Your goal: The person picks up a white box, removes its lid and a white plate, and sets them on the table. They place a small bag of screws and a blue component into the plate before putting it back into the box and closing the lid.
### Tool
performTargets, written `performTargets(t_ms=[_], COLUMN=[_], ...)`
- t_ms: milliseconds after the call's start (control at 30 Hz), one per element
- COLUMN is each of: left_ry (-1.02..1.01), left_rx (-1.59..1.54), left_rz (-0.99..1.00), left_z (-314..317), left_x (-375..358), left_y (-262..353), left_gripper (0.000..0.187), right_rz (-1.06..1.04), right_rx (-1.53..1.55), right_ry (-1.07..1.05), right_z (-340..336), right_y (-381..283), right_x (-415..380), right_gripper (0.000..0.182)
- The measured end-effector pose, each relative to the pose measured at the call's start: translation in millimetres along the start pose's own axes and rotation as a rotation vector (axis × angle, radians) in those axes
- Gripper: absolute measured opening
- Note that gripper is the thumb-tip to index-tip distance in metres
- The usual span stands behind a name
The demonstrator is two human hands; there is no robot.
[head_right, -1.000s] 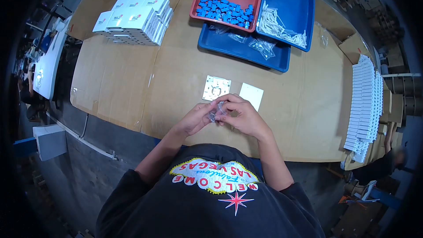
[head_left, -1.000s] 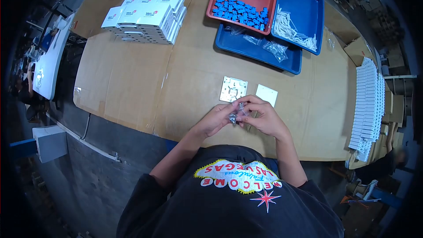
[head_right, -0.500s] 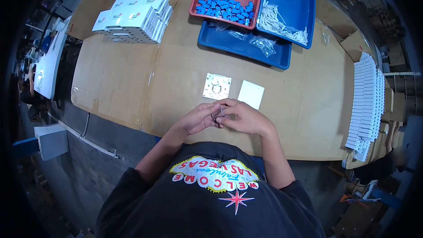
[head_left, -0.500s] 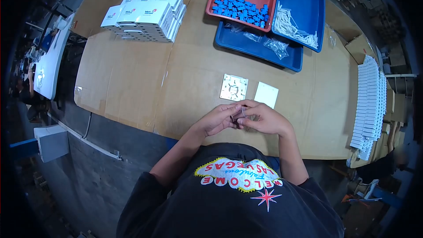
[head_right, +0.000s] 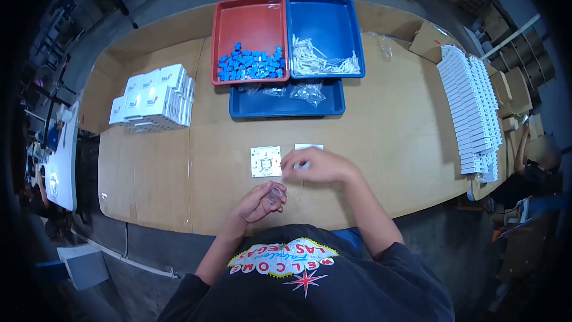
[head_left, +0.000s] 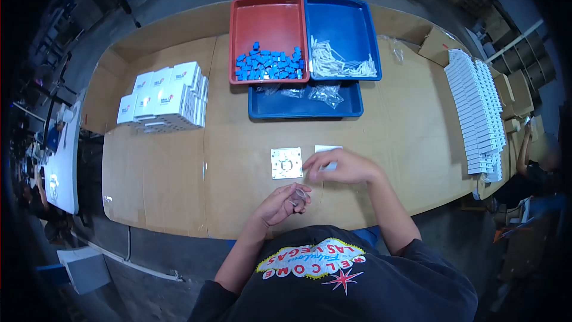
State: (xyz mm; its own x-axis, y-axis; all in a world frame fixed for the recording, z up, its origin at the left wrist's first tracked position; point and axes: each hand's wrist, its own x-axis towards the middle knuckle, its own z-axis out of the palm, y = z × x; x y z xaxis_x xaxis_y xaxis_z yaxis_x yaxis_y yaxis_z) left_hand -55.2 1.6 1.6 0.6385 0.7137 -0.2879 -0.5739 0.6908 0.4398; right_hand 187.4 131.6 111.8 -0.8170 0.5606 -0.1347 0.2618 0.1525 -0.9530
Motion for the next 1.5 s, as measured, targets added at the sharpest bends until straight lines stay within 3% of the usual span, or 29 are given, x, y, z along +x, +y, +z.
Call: performTargets(t_ms=[100, 167, 267, 400, 533, 733, 933, 1133, 1500], left_ry=[-0.009, -0.067, -0.175, -0.132, -0.142, -0.097, -0.138, -0.132, -0.138], left_rx=[-0.049, -0.131, -0.298, -0.242, -0.252, -0.220, -0.233, -0.225, -0.225], left_rz=[-0.024, -0.009, 0.003, 0.020, 0.027, 0.009, 0.003, 0.001, -0.006], left_z=[-3, -12, -23, -20, -17, -14, -16, -17, -14], left_x=[0, 1, 7, 7, 5, 6, 7, 8, 9], left_y=[-3, -6, -7, -6, -5, -3, -3, -3, -2], left_gripper=[0.044, 0.045, 0.047, 0.048, 0.046, 0.047, 0.048, 0.049, 0.049], right_rz=[0.148, 0.071, 0.150, 0.241, 0.420, 0.513, 0.338, 0.157, 0.219], right_rx=[-0.129, -0.422, -0.620, -0.990, -0.967, -0.973, -1.195, -1.107, -0.987], right_ry=[0.401, 0.638, 0.807, 0.769, 0.772, 0.773, 0.781, 0.787, 0.868], right_z=[-50, -90, -140, -178, -191, -204, -199, -200, -191], right_y=[-11, 9, 17, 56, 59, 61, 73, 76, 70], right_x=[12, 26, 47, 80, 104, 123, 123, 111, 110], right_gripper=[0.024, 0.020, 0.018, 0.018, 0.016, 0.016, 0.016, 0.018, 0.016])
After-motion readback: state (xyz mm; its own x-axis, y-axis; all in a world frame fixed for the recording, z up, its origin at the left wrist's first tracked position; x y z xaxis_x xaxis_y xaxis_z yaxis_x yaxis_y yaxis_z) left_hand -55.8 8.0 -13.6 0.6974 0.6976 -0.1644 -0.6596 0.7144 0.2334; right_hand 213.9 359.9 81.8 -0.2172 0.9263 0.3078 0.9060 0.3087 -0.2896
